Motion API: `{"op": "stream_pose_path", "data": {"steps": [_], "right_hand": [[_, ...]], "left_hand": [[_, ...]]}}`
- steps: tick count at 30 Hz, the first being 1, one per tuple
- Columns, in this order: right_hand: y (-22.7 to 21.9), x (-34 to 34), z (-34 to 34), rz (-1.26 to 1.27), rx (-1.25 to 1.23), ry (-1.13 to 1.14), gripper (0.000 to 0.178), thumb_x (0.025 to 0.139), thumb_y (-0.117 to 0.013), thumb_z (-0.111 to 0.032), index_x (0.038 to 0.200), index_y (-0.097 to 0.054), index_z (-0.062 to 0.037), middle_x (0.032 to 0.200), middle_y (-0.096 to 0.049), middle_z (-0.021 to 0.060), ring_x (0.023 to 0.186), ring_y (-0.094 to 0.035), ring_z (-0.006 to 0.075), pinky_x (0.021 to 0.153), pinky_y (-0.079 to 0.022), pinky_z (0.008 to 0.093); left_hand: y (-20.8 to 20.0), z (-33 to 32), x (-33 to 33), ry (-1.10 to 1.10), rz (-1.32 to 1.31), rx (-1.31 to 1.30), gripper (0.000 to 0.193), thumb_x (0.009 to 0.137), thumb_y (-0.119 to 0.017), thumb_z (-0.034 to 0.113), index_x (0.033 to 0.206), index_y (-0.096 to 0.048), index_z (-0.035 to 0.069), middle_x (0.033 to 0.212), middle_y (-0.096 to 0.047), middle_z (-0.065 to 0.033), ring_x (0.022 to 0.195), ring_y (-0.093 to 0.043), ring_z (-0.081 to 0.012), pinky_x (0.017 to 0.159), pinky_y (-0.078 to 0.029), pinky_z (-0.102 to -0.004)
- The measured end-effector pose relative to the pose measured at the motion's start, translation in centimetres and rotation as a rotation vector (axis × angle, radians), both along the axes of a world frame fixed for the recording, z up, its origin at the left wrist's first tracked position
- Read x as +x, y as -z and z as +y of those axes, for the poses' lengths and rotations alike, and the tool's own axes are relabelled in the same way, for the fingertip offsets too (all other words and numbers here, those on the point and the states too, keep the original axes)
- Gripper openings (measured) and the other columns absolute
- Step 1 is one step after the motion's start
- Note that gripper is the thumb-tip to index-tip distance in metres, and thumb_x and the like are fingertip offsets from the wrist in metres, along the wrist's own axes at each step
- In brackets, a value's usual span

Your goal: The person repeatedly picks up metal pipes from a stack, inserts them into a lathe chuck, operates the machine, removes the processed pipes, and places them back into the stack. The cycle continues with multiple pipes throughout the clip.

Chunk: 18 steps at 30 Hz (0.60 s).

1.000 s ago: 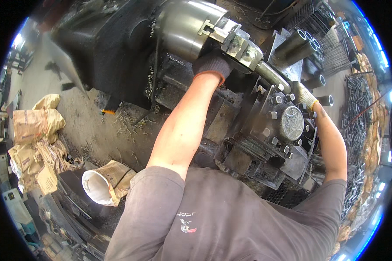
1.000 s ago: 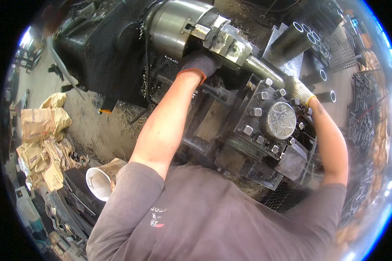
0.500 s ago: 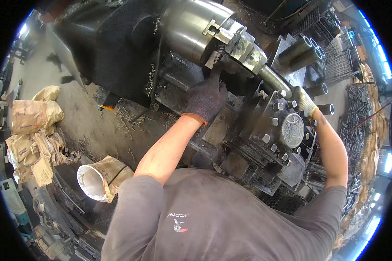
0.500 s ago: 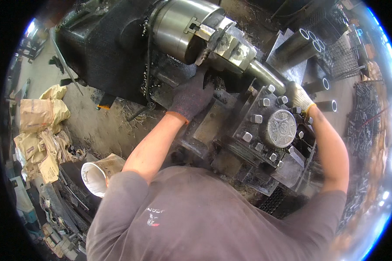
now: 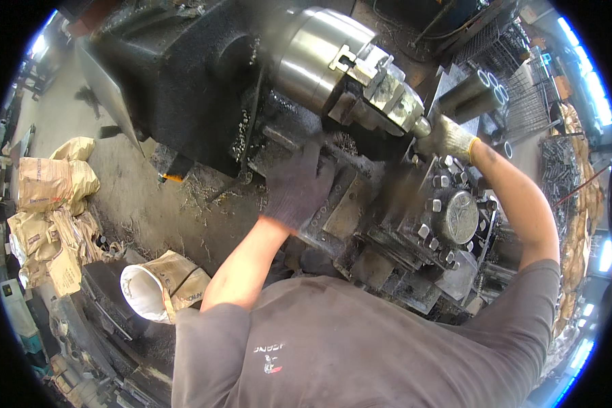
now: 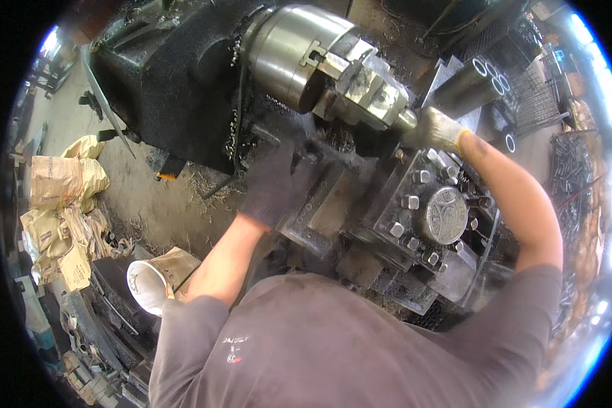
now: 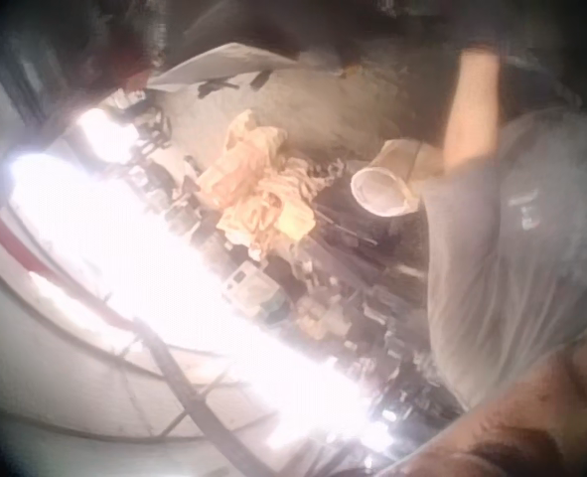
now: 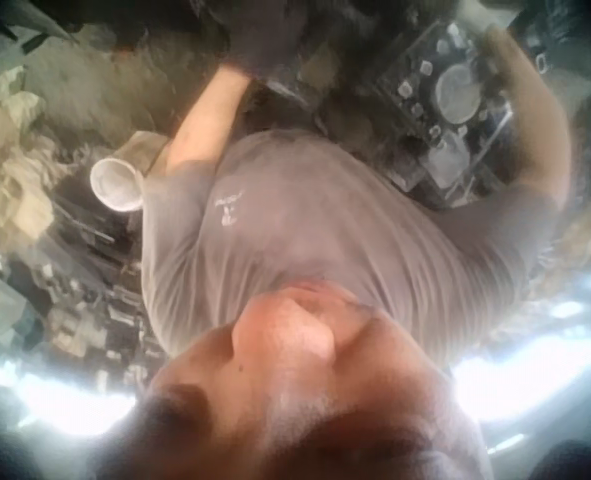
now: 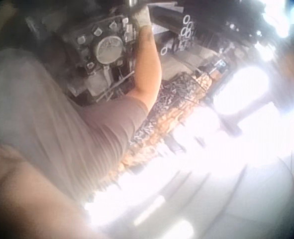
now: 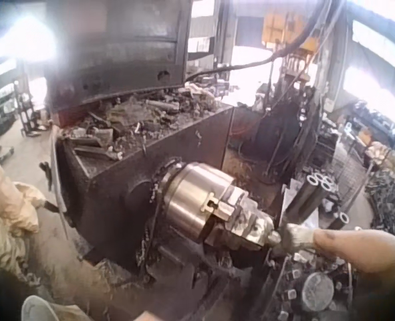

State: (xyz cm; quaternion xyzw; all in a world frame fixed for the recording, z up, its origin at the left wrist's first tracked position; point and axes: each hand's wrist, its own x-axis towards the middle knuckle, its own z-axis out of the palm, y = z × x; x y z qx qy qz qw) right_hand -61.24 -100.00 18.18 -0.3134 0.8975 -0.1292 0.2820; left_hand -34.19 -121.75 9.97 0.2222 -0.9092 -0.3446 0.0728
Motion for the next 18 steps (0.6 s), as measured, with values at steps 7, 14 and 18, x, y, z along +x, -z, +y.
{"op": "stream_pose_path", "data": {"steps": [7,14,18], "right_hand": [[-0.4,-1.1,-2.2,-0.562,-0.171,0.174,0.033,0.081,-0.077,-0.004,0.11,-0.063,0.0043,0.085,-0.071,0.009,0.07,-0.069,0.0153,0.061,-0.059,0.0299],[-1.1,-2.0,5.8,0.229,0.208,-0.264,0.063,0.074,-0.088,-0.028,0.125,-0.063,-0.001,0.09,-0.074,0.0155,0.081,-0.072,0.0254,0.077,-0.059,0.0379],[4.5,-1.3,10.9,0.394,0.401,-0.396,0.023,0.071,-0.077,-0.022,0.088,-0.072,-0.0066,0.079,-0.071,0.0166,0.075,-0.07,0.0343,0.07,-0.057,0.0424]], "left_hand": [[9.2,-9.9,12.2,-0.796,0.544,0.867,0.044,0.104,-0.053,0.051,0.091,-0.063,0.01,0.073,-0.055,-0.0055,0.063,-0.053,-0.0233,0.061,-0.05,-0.0439],[13.9,-24.5,17.3,-0.837,0.58,1.486,0.053,0.099,-0.049,0.067,0.076,-0.057,0.02,0.062,-0.052,0.0004,0.05,-0.041,-0.018,0.05,-0.032,-0.0356],[11.1,-26.2,17.9,-0.776,0.404,1.684,0.048,0.101,-0.049,0.062,0.075,-0.055,0.023,0.058,-0.048,0.005,0.044,-0.035,-0.0159,0.046,-0.026,-0.0347]]}}
